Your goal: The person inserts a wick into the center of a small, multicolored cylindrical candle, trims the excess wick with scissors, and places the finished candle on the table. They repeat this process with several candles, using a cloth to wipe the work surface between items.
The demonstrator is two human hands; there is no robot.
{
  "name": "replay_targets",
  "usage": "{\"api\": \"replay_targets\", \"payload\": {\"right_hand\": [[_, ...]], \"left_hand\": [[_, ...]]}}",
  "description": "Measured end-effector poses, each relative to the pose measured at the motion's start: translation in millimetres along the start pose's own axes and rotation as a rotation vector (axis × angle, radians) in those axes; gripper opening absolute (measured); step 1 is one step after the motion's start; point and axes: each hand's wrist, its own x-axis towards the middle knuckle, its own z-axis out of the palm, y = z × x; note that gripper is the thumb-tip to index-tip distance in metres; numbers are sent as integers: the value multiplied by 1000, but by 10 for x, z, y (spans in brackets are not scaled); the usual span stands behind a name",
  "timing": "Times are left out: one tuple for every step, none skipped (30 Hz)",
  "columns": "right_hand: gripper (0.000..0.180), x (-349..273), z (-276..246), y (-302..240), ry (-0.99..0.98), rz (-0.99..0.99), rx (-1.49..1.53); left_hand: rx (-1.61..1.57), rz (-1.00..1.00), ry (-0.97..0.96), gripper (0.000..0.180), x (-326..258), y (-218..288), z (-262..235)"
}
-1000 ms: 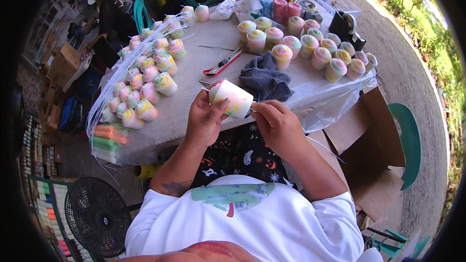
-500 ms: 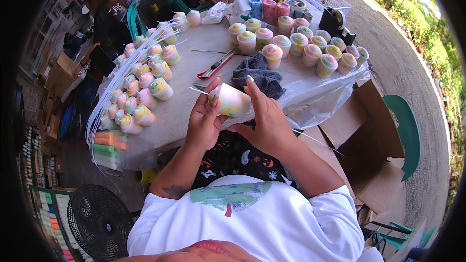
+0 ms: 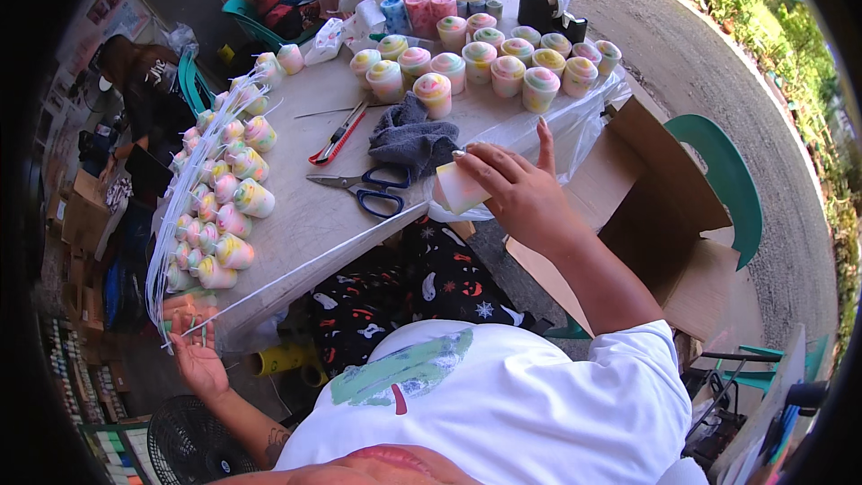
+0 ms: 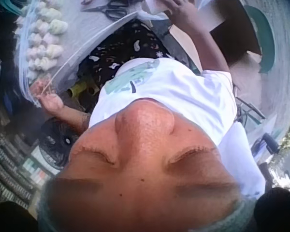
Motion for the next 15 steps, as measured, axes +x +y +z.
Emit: {"api": "replay_targets", "payload": {"right_hand": [[69, 63, 23, -101, 31, -45, -15], [63, 106, 67, -193, 63, -84, -22], [57, 176, 150, -300, 100, -149, -18], [52, 226, 224, -397, 136, -203, -15], [50, 269, 289, -487, 150, -232, -2], [48, 303, 359, -577, 160, -265, 14], [46, 352, 432, -654, 172, -312, 35], [46, 377, 491, -719, 176, -336, 56], [46, 395, 546, -769, 180, -356, 75], [46, 389, 567, -788, 183, -363, 82], [45, 394, 591, -821, 168, -401, 56], [45, 395, 613, -844, 161, -411, 64], [45, 396, 633, -865, 155, -417, 71], [45, 393, 635, -860, 147, -420, 68], [45, 383, 632, -832, 146, -401, 52]], "left_hand": [[27, -82, 90, 44, -144, -65, -226], [57, -162, 173, 43, -242, -153, -442], [35, -214, 277, 43, -436, -208, -702], [16, -270, 373, 42, -585, -253, -952], [-6, -323, 470, 42, -734, -307, -1192], [-29, -369, 536, 41, -913, -370, -1431], [-59, -407, 613, 41, -1145, -446, -1653], [-87, -450, 679, 40, -1325, -521, -1832], [-104, -488, 714, 39, -1492, -609, -1980], [-120, -534, 734, 39, -1574, -719, -2109], [-138, -574, 766, 38, -1678, -799, -2207], [-115, -583, 786, 37, -1754, -860, -2259], [-92, -594, 803, 36, -1809, -922, -2312], [-72, -610, 813, 34, -1826, -996, -2349], [-47, -614, 836, 33, -1806, -1038, -2364]]}}
